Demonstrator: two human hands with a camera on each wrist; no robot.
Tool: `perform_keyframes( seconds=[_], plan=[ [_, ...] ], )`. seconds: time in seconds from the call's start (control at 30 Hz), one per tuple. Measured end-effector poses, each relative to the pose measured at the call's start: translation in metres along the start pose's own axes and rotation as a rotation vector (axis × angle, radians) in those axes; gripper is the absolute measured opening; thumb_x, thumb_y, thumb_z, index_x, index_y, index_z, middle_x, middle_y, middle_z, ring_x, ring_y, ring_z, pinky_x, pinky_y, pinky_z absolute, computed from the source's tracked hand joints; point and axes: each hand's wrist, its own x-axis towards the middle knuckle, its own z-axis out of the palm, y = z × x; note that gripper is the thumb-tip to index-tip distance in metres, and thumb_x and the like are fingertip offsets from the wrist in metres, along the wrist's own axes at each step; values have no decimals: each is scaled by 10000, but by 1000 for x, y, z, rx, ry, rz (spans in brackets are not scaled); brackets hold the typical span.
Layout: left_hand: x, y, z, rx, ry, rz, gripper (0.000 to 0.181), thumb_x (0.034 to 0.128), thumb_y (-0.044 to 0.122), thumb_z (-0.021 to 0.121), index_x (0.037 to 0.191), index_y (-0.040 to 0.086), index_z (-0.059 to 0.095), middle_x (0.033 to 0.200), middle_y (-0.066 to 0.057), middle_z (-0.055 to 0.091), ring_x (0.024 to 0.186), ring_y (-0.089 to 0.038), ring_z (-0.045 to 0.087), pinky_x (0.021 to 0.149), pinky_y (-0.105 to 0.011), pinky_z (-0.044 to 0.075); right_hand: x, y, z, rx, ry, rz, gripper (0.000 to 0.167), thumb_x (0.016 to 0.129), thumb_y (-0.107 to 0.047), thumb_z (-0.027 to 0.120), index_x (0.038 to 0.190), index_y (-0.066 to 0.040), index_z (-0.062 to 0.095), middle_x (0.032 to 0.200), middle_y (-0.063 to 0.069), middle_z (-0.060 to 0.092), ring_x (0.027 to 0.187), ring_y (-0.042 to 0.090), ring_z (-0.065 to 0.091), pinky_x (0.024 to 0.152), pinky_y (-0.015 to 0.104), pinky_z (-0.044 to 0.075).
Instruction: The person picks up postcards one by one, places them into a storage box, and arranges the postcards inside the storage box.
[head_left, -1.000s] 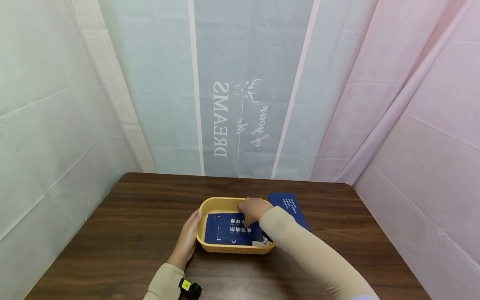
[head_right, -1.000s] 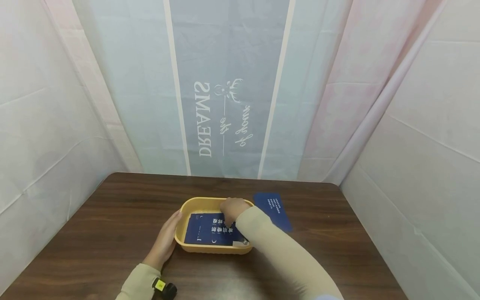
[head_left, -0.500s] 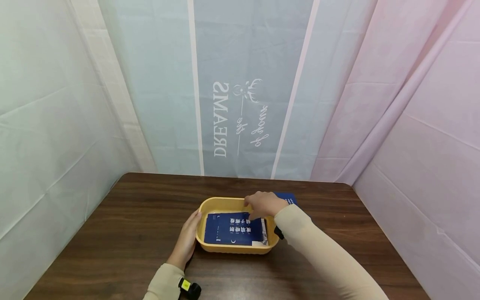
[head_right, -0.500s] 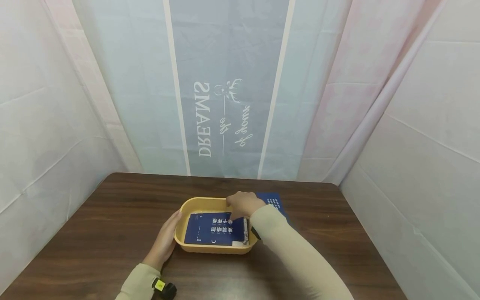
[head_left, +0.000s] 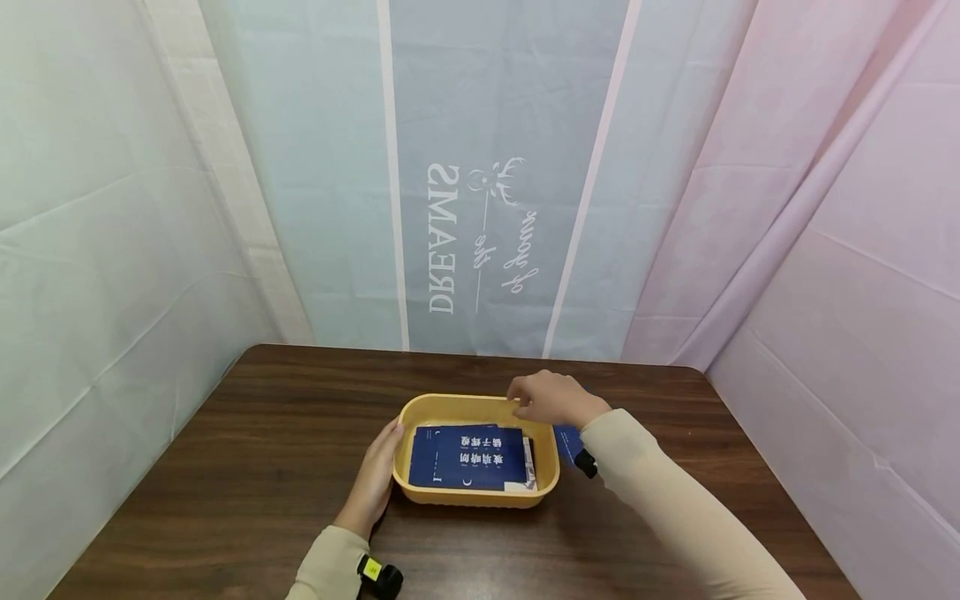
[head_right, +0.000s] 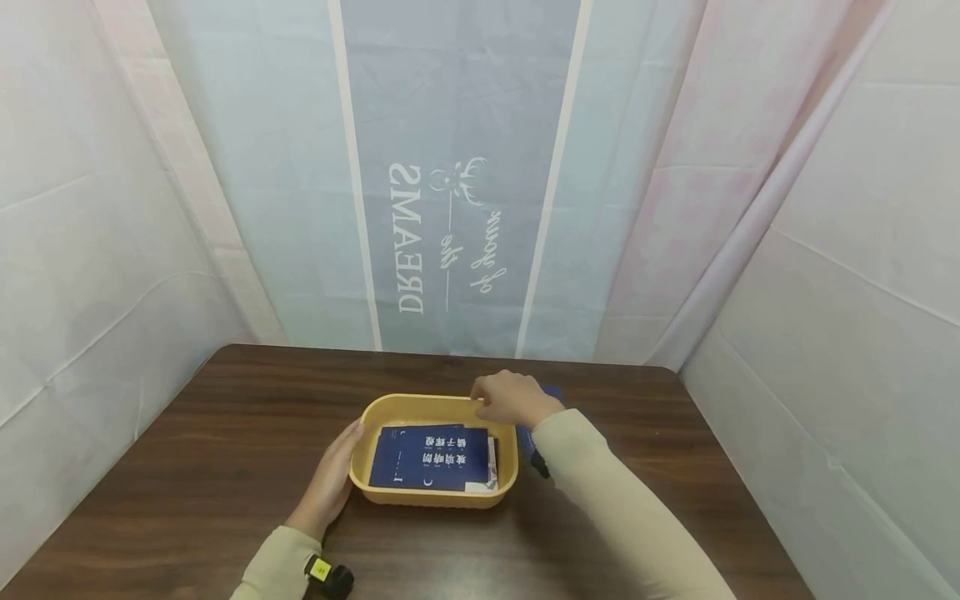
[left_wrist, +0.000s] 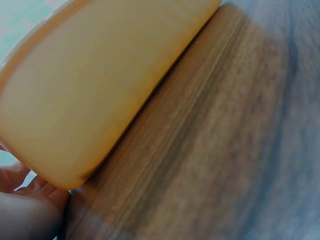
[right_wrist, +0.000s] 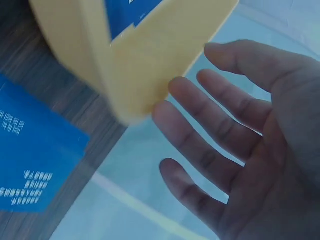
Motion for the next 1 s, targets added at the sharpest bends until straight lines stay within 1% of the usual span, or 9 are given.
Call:
perform_keyframes(
  seconds=[0.13,0.23,0.4,0.6,0.73,0.83,1.0],
  plan=[
    [0,0,0,-2,5,-7,661,1085,397,414,1549,-50,265,1600,-250,239,1469,-392,217,1188,-535,195,-6,14,-6,24,47,23,231,960,-277,691,1167,-176,709,1058,-7,708,936,183,669,800,434,566],
    [0,0,0,-5,6,-7,653,1088,386,413,1550,-51,263,1601,-249,236,1471,-389,212,1189,-534,189,-10,25,-7,37,69,53,235,963,-281,685,1163,-162,711,1070,13,711,935,195,673,805,447,566],
    [-1,2,1,2,5,7,644,1093,375,396,1546,-62,260,1596,-267,233,1464,-407,218,1184,-548,192,-16,49,-4,55,88,136,278,945,-284,704,1172,-123,707,1079,59,698,898,217,666,789,468,564],
    [-2,2,2,13,5,-6,644,1094,378,392,1550,-55,254,1599,-260,232,1465,-401,222,1184,-550,195,-24,83,14,105,41,265,378,924,-334,728,1189,-66,696,1101,90,683,856,218,654,784,515,549],
    [-2,2,2,16,4,-4,643,1095,376,387,1548,-60,253,1596,-262,237,1463,-400,231,1183,-549,199,-27,102,25,113,19,319,421,904,-371,743,1167,-46,699,1055,83,693,877,236,656,779,540,543],
    [-1,2,2,7,7,-1,630,1096,365,391,1545,-58,267,1593,-256,251,1459,-393,243,1184,-540,205,-30,110,29,110,15,343,476,885,-397,757,1167,-18,691,1061,114,695,935,277,656,793,566,533],
    [0,3,2,7,12,3,633,1094,368,390,1543,-63,269,1592,-262,248,1458,-403,237,1182,-547,202,-33,117,32,118,-27,401,649,829,-464,796,1200,48,654,1102,190,680,973,324,642,839,614,509]
  ],
)
